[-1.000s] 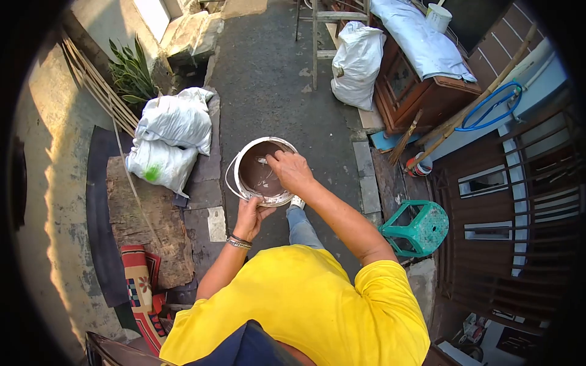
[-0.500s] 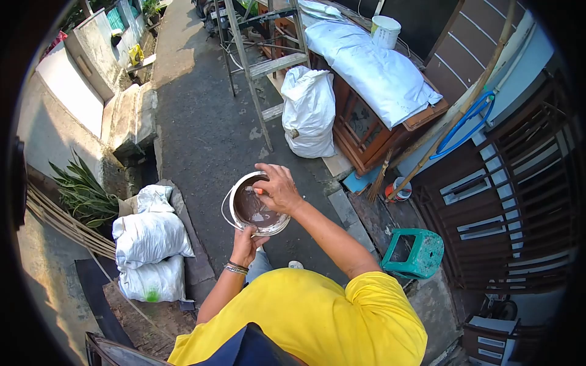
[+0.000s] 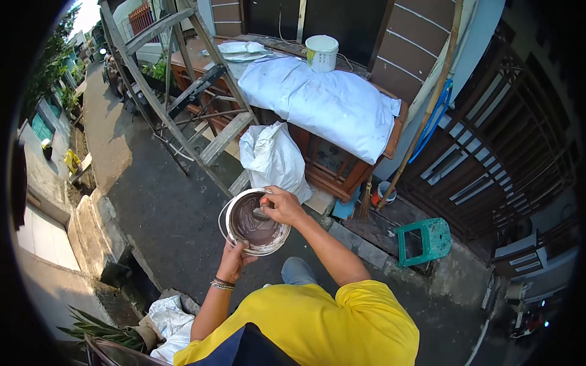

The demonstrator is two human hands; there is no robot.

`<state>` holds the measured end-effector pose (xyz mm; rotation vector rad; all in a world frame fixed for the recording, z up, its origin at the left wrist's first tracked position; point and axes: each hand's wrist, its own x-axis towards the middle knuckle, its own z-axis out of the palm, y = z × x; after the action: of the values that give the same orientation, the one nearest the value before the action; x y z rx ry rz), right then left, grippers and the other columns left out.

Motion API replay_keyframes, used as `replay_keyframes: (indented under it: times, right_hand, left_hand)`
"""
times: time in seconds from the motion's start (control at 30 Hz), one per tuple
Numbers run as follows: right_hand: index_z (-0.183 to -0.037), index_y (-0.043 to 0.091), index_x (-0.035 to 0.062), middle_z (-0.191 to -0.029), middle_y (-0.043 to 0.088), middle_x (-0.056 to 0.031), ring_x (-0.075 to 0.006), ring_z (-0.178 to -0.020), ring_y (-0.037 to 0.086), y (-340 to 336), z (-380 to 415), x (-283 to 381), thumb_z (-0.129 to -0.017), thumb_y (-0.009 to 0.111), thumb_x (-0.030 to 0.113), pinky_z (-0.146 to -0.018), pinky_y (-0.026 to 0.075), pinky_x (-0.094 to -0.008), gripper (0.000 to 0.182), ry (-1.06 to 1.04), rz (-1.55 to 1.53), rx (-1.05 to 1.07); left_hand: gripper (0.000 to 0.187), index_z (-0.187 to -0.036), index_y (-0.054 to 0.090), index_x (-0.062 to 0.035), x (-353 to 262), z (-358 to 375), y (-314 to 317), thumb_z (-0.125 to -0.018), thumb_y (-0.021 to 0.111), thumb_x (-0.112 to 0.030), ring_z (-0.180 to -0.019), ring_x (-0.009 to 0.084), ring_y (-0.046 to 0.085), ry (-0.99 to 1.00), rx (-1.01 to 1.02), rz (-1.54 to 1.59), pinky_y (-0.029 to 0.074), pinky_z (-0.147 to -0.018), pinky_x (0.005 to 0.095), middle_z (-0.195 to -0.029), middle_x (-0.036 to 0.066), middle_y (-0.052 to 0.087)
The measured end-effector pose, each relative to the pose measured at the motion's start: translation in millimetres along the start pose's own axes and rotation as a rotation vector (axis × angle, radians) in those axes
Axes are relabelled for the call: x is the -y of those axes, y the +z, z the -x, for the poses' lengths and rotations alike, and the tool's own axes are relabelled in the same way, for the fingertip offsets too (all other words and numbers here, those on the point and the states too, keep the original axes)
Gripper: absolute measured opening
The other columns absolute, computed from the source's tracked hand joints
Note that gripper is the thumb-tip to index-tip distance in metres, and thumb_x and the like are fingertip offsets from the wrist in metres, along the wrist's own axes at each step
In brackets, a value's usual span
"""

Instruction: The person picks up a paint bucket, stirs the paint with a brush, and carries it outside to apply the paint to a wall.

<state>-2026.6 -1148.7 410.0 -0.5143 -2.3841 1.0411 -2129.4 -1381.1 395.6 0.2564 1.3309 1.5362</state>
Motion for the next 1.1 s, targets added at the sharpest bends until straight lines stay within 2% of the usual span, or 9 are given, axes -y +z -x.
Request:
replay_keyframes:
  times: [0.27, 0.53, 0.57, 0.67, 0.7, 0.8, 0.87, 0.93, 1.1]
  right_hand:
    - [-0.098, 0.075, 0.0108, -0.128, 0.065, -0.0154, -0.0368, -0.109, 0.066, -67.9, -92.4, -62.7, -0.080, 0.075, 0.025, -0.092, 0.052, -0.0429, 0.023, 0.129, 0.209, -0.252]
    - [-0.098, 0.075, 0.0092, -0.130, 0.064, -0.0144, -0.0346, -0.111, 0.066, -146.1, -166.3, -95.4, -0.080, 0.075, 0.022, -0.095, 0.051, -0.0404, 0.022, 0.287, 0.179, -0.396]
    - [-0.098, 0.076, 0.0095, -0.139, 0.059, -0.0128, -0.0338, -0.123, 0.059, -154.0, -173.3, -102.9, -0.079, 0.077, 0.020, -0.102, 0.047, -0.0415, 0.022, 0.297, 0.107, -0.416]
    - [-0.099, 0.078, 0.0114, -0.147, 0.052, -0.0110, -0.0341, -0.137, 0.047, -179.5, -188.9, -109.5, -0.076, 0.079, 0.018, -0.110, 0.039, -0.0441, 0.024, 0.058, 0.335, -0.511]
    - [-0.099, 0.079, 0.0134, -0.145, 0.052, -0.0090, -0.0342, -0.135, 0.045, -188.1, -192.9, -112.1, -0.074, 0.081, 0.018, -0.109, 0.038, -0.0461, 0.026, 0.020, 0.436, -0.521]
    - [-0.102, 0.079, 0.0140, -0.130, 0.060, -0.0067, -0.0297, -0.119, 0.055, -216.1, -195.6, -97.2, -0.073, 0.082, 0.018, -0.103, 0.041, -0.0436, 0.029, 0.081, 0.531, -0.516]
    - [-0.104, 0.078, 0.0123, -0.108, 0.066, -0.0049, -0.0256, -0.097, 0.060, -234.0, -190.1, -87.0, -0.074, 0.083, 0.017, -0.090, 0.046, -0.0395, 0.031, 0.224, 0.445, -0.484]
    - [-0.105, 0.076, 0.0057, -0.080, 0.064, -0.0060, -0.0178, -0.071, 0.062, -245.4, -185.6, -89.8, -0.077, 0.081, 0.009, -0.064, 0.048, -0.0309, 0.028, 0.180, 0.257, -0.665]
    - [-0.103, 0.074, 0.0039, -0.086, 0.066, -0.0072, -0.0151, -0.070, 0.062, -285.0, -166.4, -87.7, -0.083, 0.077, 0.010, -0.061, 0.047, -0.0292, 0.022, 0.270, 0.347, -0.765]
  left_hand:
    - [0.056, -0.147, 0.035, -0.0130, -78.5, -157.6, 37.4, -0.098, 0.061, -0.018, -0.092, 0.0188, 0.072, -0.029, 0.291, -0.061, 0.064, -0.070, 0.0308, -0.117, 0.009, 0.065]
    - [0.059, -0.148, 0.035, -0.0139, -153.6, -268.9, 105.8, -0.098, 0.065, -0.020, -0.091, 0.0186, 0.072, -0.036, 0.387, -0.142, 0.062, -0.067, 0.0286, -0.121, 0.008, 0.065]
    - [0.059, -0.149, 0.035, -0.0139, -157.0, -284.6, 112.6, -0.098, 0.064, -0.019, -0.091, 0.0185, 0.072, -0.023, 0.395, -0.151, 0.062, -0.066, 0.0285, -0.121, 0.008, 0.065]
    - [0.058, -0.149, 0.037, -0.0114, -178.3, -323.8, 143.3, -0.098, 0.063, -0.017, -0.085, 0.0164, 0.072, -0.001, 0.423, -0.164, 0.061, -0.061, 0.0261, -0.115, 0.007, 0.067]
    - [0.056, -0.148, 0.039, -0.0104, -183.6, -340.8, 153.2, -0.098, 0.062, -0.015, -0.083, 0.0150, 0.071, -0.005, 0.436, -0.172, 0.060, -0.060, 0.0251, -0.111, 0.007, 0.067]
    - [0.047, -0.142, 0.047, -0.0057, -189.2, -378.8, 174.0, -0.097, 0.061, -0.013, -0.075, 0.0107, 0.069, 0.038, 0.502, -0.242, 0.057, -0.054, 0.0230, -0.106, 0.006, 0.067]
    - [0.047, -0.141, 0.050, -0.0041, -190.9, -396.5, 189.0, -0.095, 0.060, -0.011, -0.071, 0.0083, 0.065, 0.155, 0.518, -0.307, 0.054, -0.054, 0.0214, -0.104, 0.004, 0.068]
    - [0.043, -0.137, 0.053, -0.0009, -197.9, -406.0, 207.6, -0.095, 0.061, -0.010, -0.069, 0.0058, 0.061, 0.371, 0.512, -0.360, 0.050, -0.054, 0.0203, -0.099, 0.003, 0.067]
    - [0.030, -0.122, 0.061, 0.0040, -207.9, -433.6, 265.8, -0.095, 0.062, -0.008, -0.073, 0.0069, 0.056, 0.694, 0.478, -0.571, 0.045, -0.058, 0.0224, -0.104, 0.006, 0.064]
